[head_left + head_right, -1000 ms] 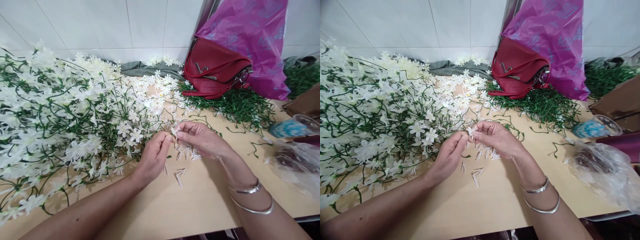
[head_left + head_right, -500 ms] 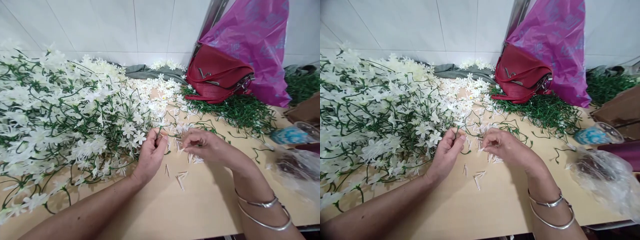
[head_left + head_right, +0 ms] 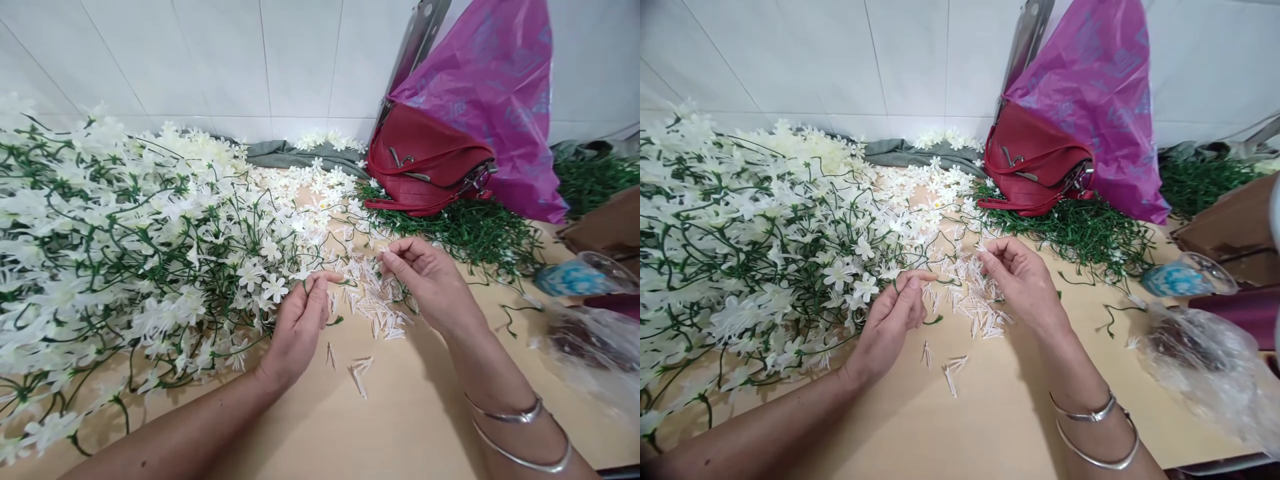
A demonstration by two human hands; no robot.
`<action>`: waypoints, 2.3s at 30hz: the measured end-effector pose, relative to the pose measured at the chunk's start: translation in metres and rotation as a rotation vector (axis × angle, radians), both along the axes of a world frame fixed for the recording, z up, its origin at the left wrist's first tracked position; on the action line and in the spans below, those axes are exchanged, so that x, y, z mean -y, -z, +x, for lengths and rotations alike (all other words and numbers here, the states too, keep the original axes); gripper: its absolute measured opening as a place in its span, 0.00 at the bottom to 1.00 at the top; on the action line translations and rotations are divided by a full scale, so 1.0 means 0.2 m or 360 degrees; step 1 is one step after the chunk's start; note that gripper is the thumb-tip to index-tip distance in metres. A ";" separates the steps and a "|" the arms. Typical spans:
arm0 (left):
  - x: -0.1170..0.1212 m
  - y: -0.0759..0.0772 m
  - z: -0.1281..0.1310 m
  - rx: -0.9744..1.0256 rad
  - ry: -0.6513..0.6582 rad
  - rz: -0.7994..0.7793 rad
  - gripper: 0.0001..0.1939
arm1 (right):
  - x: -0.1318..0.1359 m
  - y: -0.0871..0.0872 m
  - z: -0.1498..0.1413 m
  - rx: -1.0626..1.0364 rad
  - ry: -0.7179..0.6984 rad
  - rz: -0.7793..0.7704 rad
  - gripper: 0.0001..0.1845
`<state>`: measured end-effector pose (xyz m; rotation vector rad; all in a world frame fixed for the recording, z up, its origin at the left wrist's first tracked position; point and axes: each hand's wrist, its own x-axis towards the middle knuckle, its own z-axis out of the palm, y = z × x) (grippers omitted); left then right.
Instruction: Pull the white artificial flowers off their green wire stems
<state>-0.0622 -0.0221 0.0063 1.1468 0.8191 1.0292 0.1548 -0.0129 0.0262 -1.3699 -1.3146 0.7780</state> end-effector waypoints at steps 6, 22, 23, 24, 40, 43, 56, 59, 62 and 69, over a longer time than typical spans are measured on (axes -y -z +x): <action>0.00 -0.01 -0.01 -0.0158 0.0013 0.0105 0.22 | -0.04 0.05 -0.08 0.0186 0.0005 0.0014 0.10; -0.01 0.02 -0.01 -0.0132 0.0053 -0.0079 0.28 | -0.93 -0.01 -0.22 0.1107 -0.0188 0.0291 0.07; -0.01 0.02 -0.01 -0.0090 0.0051 -0.0131 0.29 | -0.90 -0.01 -0.22 0.1129 -0.0273 0.0297 0.07; -0.01 0.03 -0.01 -0.0063 0.0046 -0.0171 0.30 | -0.85 -0.02 -0.21 0.1152 -0.0371 0.0305 0.08; -0.02 0.02 0.01 -0.0031 -0.0169 0.0080 0.20 | 0.23 0.05 -0.14 0.1323 -0.0600 0.0709 0.12; -0.02 0.01 0.01 -0.0042 -0.0261 0.0043 0.21 | 0.33 0.08 -0.12 0.1357 -0.0755 0.0738 0.13; -0.01 0.00 0.01 -0.0243 -0.0125 0.0222 0.13 | 0.06 -0.01 -0.03 0.0740 0.0227 0.0119 0.04; -0.02 0.01 0.01 -0.0188 -0.0111 0.0198 0.13 | -0.02 -0.01 -0.06 0.0730 0.0088 -0.0017 0.07; -0.02 0.03 0.02 -0.0133 -0.0121 0.0132 0.13 | 0.00 -0.05 -0.12 0.0674 0.0130 0.0029 0.07; -0.03 0.01 0.02 -0.0013 -0.0103 0.0052 0.17 | 0.12 -0.09 -0.28 0.0208 0.0150 0.0125 0.05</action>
